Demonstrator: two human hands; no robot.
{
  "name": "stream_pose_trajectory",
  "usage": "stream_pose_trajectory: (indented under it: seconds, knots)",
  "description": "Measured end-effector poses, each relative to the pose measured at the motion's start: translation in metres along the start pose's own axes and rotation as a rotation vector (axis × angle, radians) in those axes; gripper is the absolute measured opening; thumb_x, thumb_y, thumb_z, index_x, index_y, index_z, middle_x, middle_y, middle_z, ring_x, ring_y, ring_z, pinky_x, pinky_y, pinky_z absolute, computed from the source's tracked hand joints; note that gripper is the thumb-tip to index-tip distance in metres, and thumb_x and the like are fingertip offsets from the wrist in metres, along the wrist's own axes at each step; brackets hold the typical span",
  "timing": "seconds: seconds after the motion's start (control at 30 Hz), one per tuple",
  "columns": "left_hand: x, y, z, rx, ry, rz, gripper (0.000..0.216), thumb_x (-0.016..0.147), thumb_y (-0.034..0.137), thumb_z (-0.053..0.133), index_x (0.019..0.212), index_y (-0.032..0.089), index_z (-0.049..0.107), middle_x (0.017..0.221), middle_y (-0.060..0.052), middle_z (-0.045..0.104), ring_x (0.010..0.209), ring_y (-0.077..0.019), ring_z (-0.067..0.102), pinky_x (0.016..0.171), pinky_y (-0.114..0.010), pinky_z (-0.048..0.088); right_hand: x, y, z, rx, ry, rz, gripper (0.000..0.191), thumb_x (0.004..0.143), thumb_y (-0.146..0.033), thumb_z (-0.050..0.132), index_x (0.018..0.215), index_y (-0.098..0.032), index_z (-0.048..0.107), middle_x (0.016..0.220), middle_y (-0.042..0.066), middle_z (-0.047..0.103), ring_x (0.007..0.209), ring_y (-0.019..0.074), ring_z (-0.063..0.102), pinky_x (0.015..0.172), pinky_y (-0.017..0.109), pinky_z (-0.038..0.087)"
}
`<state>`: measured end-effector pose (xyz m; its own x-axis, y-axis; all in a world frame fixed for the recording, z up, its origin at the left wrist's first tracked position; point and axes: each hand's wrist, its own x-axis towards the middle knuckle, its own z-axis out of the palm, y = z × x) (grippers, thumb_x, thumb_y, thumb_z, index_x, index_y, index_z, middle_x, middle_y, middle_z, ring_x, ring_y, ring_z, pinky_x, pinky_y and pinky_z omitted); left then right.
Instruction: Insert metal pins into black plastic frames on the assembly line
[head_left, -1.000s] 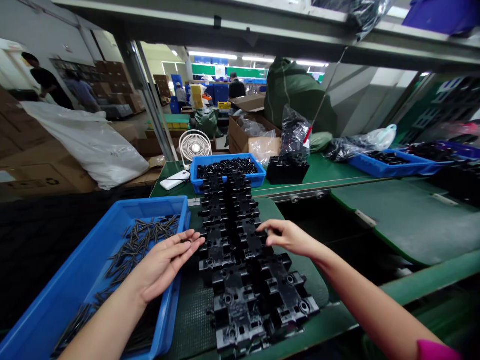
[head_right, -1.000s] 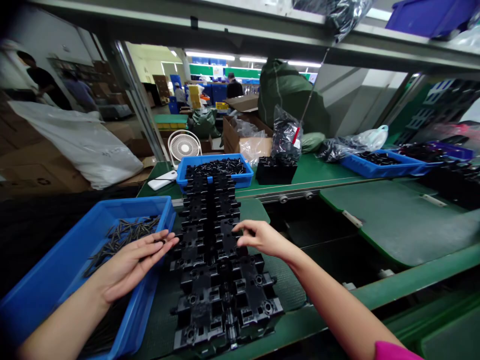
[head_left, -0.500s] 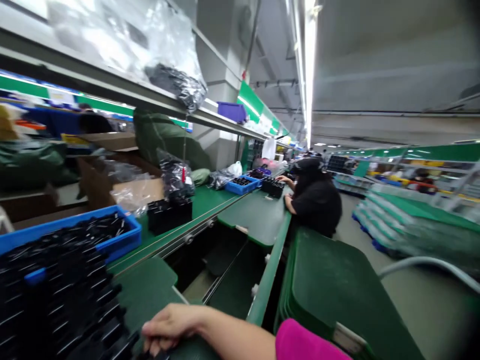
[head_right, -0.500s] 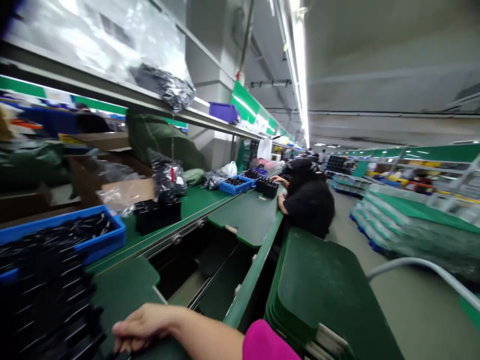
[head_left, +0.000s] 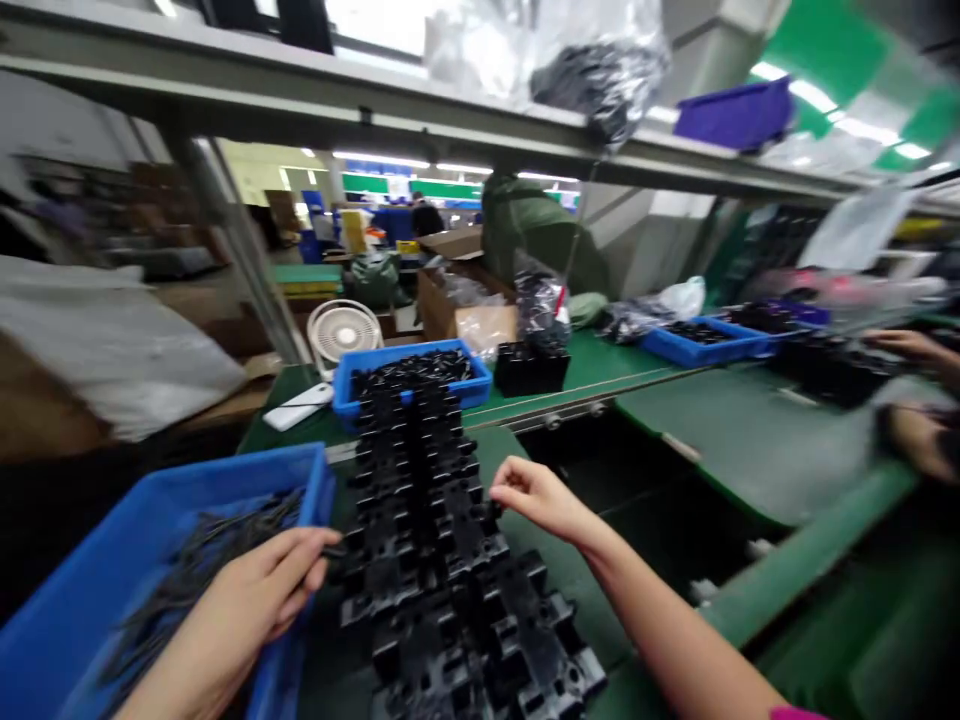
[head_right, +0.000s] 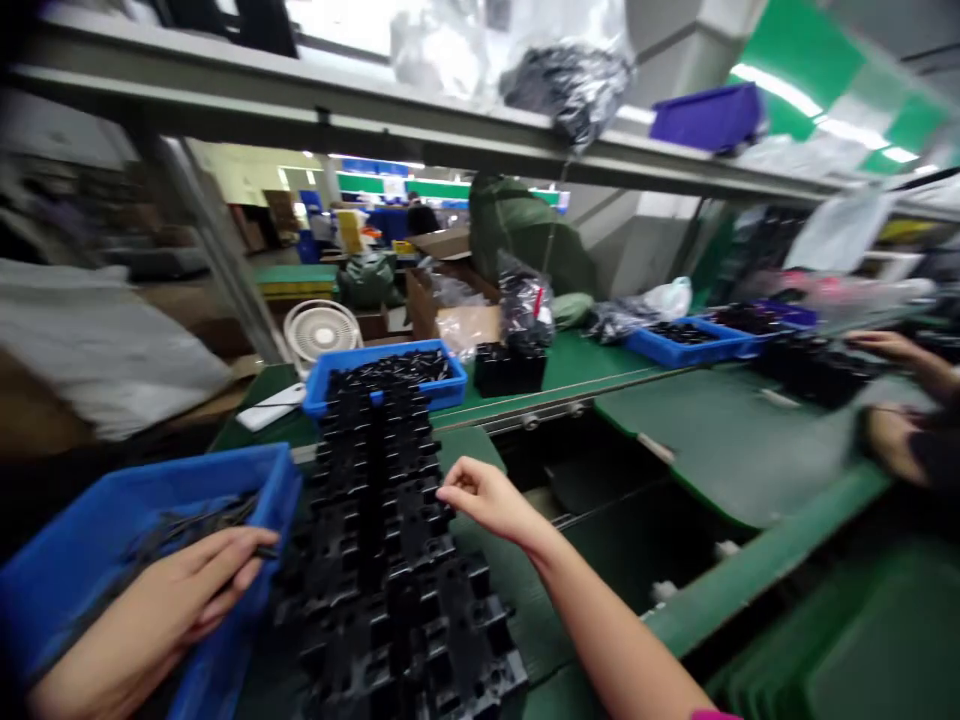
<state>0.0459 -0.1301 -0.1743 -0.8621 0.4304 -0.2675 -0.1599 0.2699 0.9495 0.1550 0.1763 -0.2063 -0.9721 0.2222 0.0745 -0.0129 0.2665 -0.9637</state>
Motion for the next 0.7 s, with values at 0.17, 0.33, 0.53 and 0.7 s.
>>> stream_pose_trajectory:
  seconds: [0.17, 0.33, 0.53, 0.7]
  knots:
    - [-0.003, 0.004, -0.008, 0.143, -0.08, 0.041, 0.048, 0.079, 0.059, 0.054, 0.099, 0.016, 0.06, 0.059, 0.006, 0.043, 0.044, -0.0056, 0.028, 0.041, -0.019, 0.016, 0.006, -0.012, 0.018, -0.371, -0.061, -0.195, 0.024, 0.081, -0.037, 0.066, 0.072, -0.017, 0.058, 0.065, -0.003, 0.055, 0.061, 0.0095, 0.047, 0.056, 0.021, 0.034]
    - [0.005, 0.008, 0.01, 0.335, -0.105, 0.138, 0.037, 0.083, 0.051, 0.049, 0.091, 0.017, 0.064, 0.06, 0.005, 0.048, 0.048, -0.0092, 0.035, 0.047, -0.022, 0.024, 0.009, -0.013, 0.021, -0.606, -0.172, -0.324, 0.019, 0.086, -0.038, 0.06, 0.082, -0.02, 0.061, 0.083, 0.0, 0.06, 0.075, 0.0135, 0.054, 0.068, 0.024, 0.037]
    - [0.012, 0.007, 0.016, 0.535, -0.084, 0.215, 0.027, 0.082, 0.043, 0.053, 0.078, 0.02, 0.066, 0.06, 0.003, 0.058, 0.06, -0.0149, 0.05, 0.058, -0.026, 0.034, 0.011, 0.016, 0.005, -0.095, -0.043, -0.078, 0.035, 0.086, -0.035, 0.057, 0.119, -0.026, 0.053, 0.087, 0.0, 0.052, 0.071, 0.0114, 0.048, 0.065, 0.023, 0.04]
    - [0.01, 0.0, 0.02, 0.54, -0.054, 0.233, 0.019, 0.078, 0.039, 0.063, 0.078, 0.021, 0.067, 0.065, 0.003, 0.062, 0.063, -0.0147, 0.053, 0.062, -0.026, 0.037, 0.011, 0.068, -0.006, 0.452, 0.061, 0.195, 0.042, 0.071, -0.024, 0.071, 0.11, -0.023, 0.059, 0.106, 0.002, 0.055, 0.075, 0.0087, 0.054, 0.064, 0.019, 0.045]
